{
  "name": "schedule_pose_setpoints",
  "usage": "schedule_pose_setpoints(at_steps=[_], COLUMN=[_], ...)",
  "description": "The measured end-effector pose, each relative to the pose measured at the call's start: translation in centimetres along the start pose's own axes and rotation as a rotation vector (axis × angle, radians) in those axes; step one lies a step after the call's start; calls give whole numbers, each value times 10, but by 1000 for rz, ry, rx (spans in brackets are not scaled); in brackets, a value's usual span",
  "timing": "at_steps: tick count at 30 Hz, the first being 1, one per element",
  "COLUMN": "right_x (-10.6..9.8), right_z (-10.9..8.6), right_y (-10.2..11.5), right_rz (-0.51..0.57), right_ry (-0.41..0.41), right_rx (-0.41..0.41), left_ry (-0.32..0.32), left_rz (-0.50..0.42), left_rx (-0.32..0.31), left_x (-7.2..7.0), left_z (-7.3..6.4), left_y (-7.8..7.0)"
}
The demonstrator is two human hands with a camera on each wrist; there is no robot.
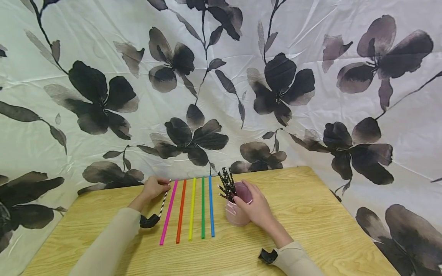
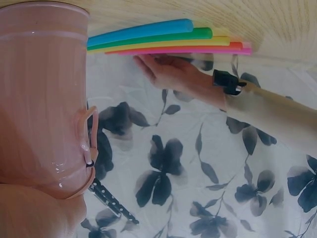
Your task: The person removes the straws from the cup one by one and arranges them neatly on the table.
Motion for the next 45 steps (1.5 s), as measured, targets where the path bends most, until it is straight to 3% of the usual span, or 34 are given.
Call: schedule_pose_setpoints(at_steps=[17, 26, 29, 32, 36, 41, 45], right_x=[6, 8, 7, 6, 3, 1, 1], right_z=[-4, -6, -6, -5, -4, -2, 1], right_y=[-3, -6, -6, -6, -2, 0, 0], right_rz=[-1, -5, -1, -10, -18, -2, 8], right_ry=[8, 9, 9, 2, -8, -7, -16], right_rx=[-8, 6, 4, 3, -8, -13, -13], left_ry=[2, -34, -38, -32, -13, 10, 27], left_rz=[12, -160, -198, -227, -219, -280, -320], left_rx=[-17, -27, -5, 63, 203, 283, 386], left_x=[0, -2, -4, -7, -11, -8, 1], left_z=[-9, -14, -17, -23, -36, -56, -72], left_y=[11, 22, 17, -1, -43, -95, -137])
Point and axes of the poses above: each hand's wrist, its own z-axis towards the middle knuckle, its own x-axis out of the palm, y = z × x, the point moved 9 cm from there along z, towards the middle knuckle, and after that the axes turned 4 degrees about x, right-handed, at the moved point
